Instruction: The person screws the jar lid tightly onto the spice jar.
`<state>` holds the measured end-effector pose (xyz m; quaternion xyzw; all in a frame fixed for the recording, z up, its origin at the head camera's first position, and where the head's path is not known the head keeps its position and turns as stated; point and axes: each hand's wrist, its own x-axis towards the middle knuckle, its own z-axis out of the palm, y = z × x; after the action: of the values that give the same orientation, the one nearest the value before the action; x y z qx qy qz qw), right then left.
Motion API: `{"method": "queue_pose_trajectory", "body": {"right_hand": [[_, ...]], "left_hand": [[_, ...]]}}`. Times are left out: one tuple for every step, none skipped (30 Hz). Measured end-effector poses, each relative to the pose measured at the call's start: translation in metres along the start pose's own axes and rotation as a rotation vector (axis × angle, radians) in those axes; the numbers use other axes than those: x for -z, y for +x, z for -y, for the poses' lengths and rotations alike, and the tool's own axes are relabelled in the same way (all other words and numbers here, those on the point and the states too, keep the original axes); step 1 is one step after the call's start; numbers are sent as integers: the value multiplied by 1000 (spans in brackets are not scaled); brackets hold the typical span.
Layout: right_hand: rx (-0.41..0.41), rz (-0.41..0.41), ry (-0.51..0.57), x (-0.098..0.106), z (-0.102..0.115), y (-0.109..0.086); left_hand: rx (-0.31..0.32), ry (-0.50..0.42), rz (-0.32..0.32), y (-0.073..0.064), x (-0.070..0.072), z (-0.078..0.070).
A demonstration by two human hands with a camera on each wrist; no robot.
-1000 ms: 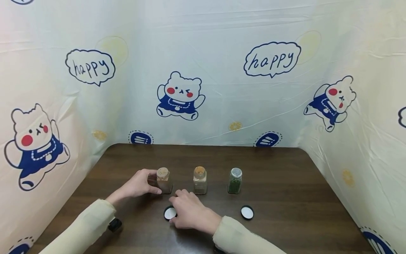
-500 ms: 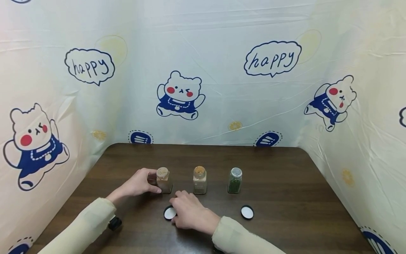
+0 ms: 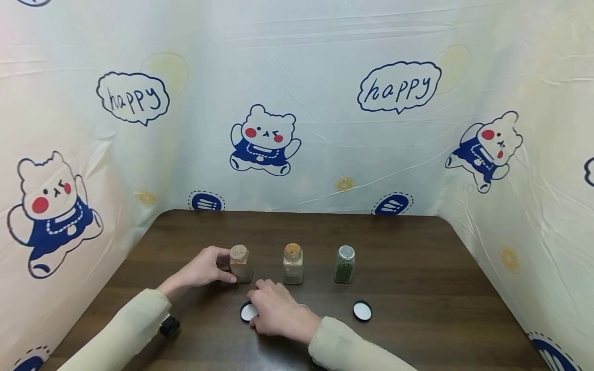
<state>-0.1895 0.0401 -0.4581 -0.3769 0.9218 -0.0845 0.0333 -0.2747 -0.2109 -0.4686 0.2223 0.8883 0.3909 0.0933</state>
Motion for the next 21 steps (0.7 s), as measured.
{"method": "queue_pose_trajectory", "body": {"right_hand": [[-1,1,-4,0,0,1],[-1,1,-8,0,0,1],[-1,0,-14,0,1,2],[-2,-2,-22,0,1,2],[-3,-3,-28,1,1,2],[-4,-3,-33,1,1,2],[-4,-4,-35,1,1,2],[-5,-4,-36,1,1,2],[-6,-3,-35,1,1,1],[-8,-1,-32,1,0,1],[-10,1,-27,1,0,0],[-11,1,-25,1,-1,-1],[-13,1,-22,1,-2,-1],[-14,0,-21,1,-3,-2],[-16,-1,-18,1,-4,-3],[-17,-4,-17,1,-5,-4],[-17,-5,-15,1,-6,-5],[-18,-6,-13,1,-6,-5],[-18,-6,-10,1,-7,-6],[-20,-5,-7,1,-7,-6],[-22,-3,-5,2,-8,-7]], "left_hand": [[0,0,-1,0,0,0],[0,-1,-2,0,1,0],[0,1,-3,0,1,0],[-2,1,-4,-1,1,1],[-4,1,-4,-1,1,1],[-6,-1,-3,-1,1,1],[-7,2,-3,-1,1,1],[-8,4,-4,-1,1,1],[-8,6,-4,0,1,2],[-8,8,-4,0,0,2],[-6,11,-4,1,0,2],[-9,15,-3,1,0,2],[-6,16,-2,1,0,2],[-5,15,1,2,-1,2],[-9,15,6,2,-1,2],[-7,13,8,2,-1,2],[-4,12,11,2,-1,3],[-3,9,12,2,-1,3],[1,4,12,1,-1,3],[0,3,13,1,-1,3],[-4,1,14,1,-1,4]]}}
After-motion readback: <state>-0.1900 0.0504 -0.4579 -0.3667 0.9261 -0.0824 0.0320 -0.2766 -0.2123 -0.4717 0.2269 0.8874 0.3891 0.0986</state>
